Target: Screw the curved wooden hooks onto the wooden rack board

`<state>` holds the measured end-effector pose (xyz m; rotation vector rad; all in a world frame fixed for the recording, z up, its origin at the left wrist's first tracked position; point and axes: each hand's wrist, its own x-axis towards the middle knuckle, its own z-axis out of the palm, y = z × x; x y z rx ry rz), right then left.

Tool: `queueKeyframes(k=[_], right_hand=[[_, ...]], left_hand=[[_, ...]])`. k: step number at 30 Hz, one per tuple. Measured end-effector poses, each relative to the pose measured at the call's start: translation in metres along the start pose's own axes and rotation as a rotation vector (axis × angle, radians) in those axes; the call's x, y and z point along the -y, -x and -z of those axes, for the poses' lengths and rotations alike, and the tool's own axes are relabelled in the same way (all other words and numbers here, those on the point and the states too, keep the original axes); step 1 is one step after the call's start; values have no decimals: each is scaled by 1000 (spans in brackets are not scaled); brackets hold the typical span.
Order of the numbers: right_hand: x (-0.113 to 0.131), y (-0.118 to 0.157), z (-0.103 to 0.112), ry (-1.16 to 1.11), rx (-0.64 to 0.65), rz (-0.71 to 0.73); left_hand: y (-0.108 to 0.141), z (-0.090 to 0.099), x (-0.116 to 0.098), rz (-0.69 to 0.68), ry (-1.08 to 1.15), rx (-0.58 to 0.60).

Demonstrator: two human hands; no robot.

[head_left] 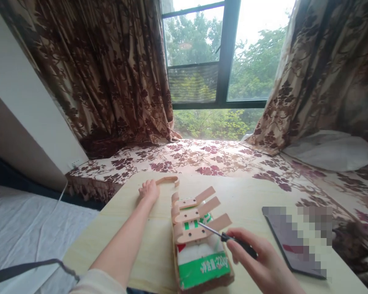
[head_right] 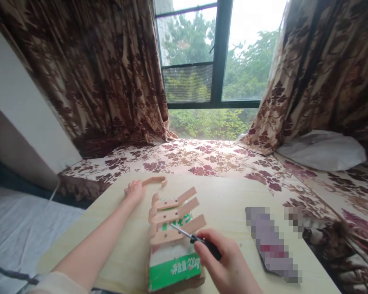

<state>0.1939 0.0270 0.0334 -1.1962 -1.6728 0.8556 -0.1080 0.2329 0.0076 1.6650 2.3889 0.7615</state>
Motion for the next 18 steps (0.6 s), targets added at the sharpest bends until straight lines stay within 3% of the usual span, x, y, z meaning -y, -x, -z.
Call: queueKeyframes(k=[5,8,13,16,18], right_hand=[[4,-2,4,-109,13,-132],[0,-4,8,-174,-48,-100],[6,-12,17,-117,-150,5],[20,-17,22,40,-206,85],[27,-20,21,168,-278,171]], left_hand=[[-1,22,2,16,50,66],[2,47,-7,-41,113,31],[32,107,-40,-348,222,-104],[73,136,-62,-586,239,-187],[106,143,-74,-743,238,-197]])
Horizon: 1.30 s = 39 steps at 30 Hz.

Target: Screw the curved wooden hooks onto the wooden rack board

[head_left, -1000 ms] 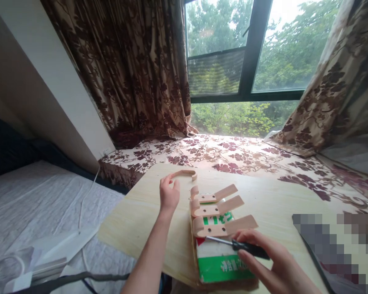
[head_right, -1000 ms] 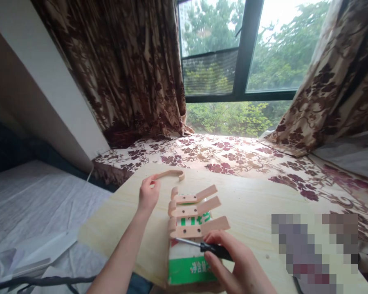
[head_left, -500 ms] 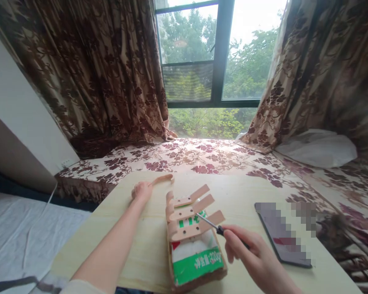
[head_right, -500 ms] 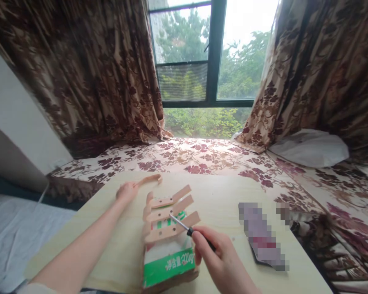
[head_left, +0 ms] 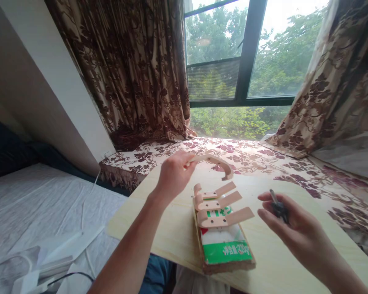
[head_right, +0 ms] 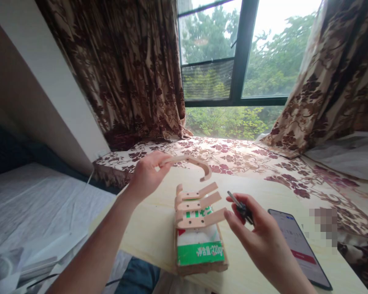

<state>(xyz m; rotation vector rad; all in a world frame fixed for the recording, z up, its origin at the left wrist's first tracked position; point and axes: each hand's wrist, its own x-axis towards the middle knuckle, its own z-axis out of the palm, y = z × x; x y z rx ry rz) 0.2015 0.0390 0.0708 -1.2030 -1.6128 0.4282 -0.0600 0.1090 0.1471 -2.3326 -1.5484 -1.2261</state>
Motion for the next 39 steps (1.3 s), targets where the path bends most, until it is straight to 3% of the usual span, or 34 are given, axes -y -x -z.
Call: queueKeyframes(k=[4,6,9,14,20,25,27,30,33,35,37,39], right_hand=[[1,-2,-10,233,-18,259],[-4,0,-16,300,29,361],[-13,6,-18,417,41,398],[-28,15,-12,622,-156,253],[-36,7,-18,692,40,346],[-23,-7,-4,617,51,397],[-12,-8,3,582,-102,331],[2,-3,6,590,-240,189],[7,8,-3,499,-321,59],[5,16,-15,416,-289,43],[0,22,-29,293,-139,-23],[-5,27,-41,186,-92,-112]], left_hand=[[42,-18,-48,-196,21,45],[61,-34,-61,-233,21,50],[79,-52,-71,-245,22,22],[90,-66,-72,-286,23,-3],[101,-69,-61,-177,172,6],[125,-66,-40,110,274,-102],[138,-67,-29,193,264,-91],[157,-70,-18,183,230,-42],[172,-67,-20,150,177,-147],[178,-62,-26,108,198,-139],[181,-60,-31,72,225,-90],[181,-61,-34,83,219,-71]])
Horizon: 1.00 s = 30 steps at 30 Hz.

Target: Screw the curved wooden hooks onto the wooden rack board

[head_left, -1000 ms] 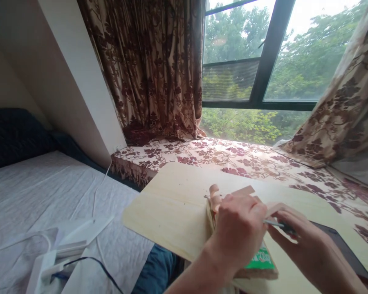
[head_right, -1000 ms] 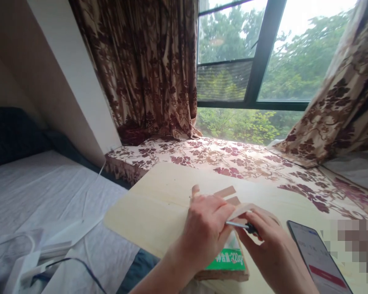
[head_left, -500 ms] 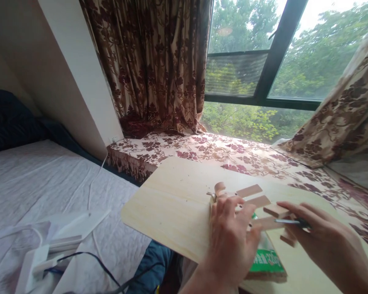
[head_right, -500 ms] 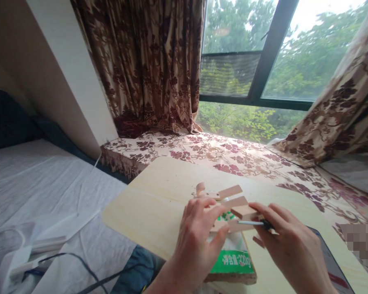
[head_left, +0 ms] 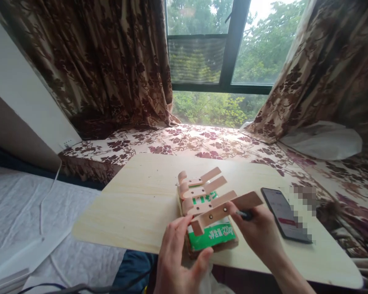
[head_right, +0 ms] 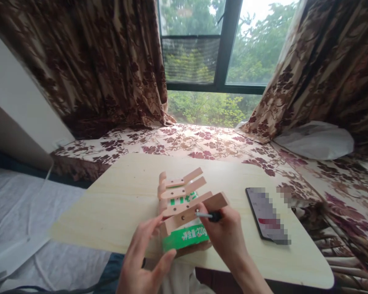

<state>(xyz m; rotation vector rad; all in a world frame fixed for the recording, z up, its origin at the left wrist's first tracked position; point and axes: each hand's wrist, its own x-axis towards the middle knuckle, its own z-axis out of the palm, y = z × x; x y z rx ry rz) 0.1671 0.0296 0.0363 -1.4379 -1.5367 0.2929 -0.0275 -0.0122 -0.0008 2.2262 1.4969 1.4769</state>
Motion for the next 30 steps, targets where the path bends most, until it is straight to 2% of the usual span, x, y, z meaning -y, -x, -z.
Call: queueKeyframes(k=[3,7,10,14,22,26,30], right_hand=[[-5,4,-12,-126,62,-114],[-13,6,-7,-231,185,-151],[-20,8,4,-212,164,-154],[-26,9,12,-189,224,-144],[-30,7,3,-252,243,-161],[-33,10,3,-270,262,-219],[-32,12,4,-266,246,-213]], left_hand=[[-2,-7,3,38,-23,-22],[-5,-10,9,36,-17,6],[-5,-7,13,26,-24,56],[-6,-3,15,10,-17,89],[-5,-1,18,1,-10,91],[-5,-2,20,-7,-13,107],[-5,-2,21,-29,-17,109]])
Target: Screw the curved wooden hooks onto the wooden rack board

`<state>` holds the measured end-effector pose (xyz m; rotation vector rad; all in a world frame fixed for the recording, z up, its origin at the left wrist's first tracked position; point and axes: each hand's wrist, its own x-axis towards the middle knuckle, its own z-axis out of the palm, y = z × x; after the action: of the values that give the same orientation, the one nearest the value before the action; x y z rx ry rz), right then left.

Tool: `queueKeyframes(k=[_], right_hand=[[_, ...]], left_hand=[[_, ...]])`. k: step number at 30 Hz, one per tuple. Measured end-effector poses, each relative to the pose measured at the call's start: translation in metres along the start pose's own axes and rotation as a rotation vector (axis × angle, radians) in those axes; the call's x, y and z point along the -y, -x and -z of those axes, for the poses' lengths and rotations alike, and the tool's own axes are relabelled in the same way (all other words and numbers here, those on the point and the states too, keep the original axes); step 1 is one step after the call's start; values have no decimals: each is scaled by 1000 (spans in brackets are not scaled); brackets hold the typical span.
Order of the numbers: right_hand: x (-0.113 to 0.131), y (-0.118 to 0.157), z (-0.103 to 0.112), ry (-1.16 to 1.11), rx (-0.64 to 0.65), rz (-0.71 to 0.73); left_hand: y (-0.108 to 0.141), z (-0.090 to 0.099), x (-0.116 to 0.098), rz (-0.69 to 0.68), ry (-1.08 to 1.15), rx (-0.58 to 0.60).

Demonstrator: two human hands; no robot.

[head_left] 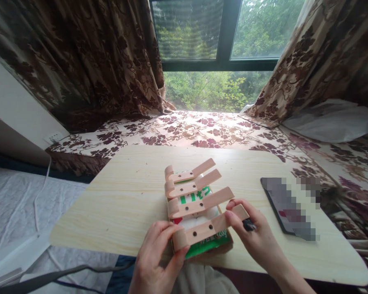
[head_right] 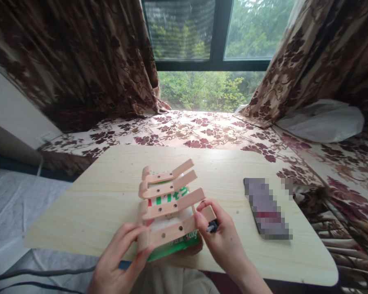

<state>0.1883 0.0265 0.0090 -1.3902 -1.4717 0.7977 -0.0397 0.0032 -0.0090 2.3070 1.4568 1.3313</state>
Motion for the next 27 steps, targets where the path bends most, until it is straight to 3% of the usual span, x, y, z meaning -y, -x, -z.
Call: queueKeyframes(k=[17,27], right_hand=[[-6,2,3,81,-42,39],[-6,4,1,-23,2,-20]], left_hand=[[-1,3,-14,88,43,40],[-1,4,-9,24,-10,47]])
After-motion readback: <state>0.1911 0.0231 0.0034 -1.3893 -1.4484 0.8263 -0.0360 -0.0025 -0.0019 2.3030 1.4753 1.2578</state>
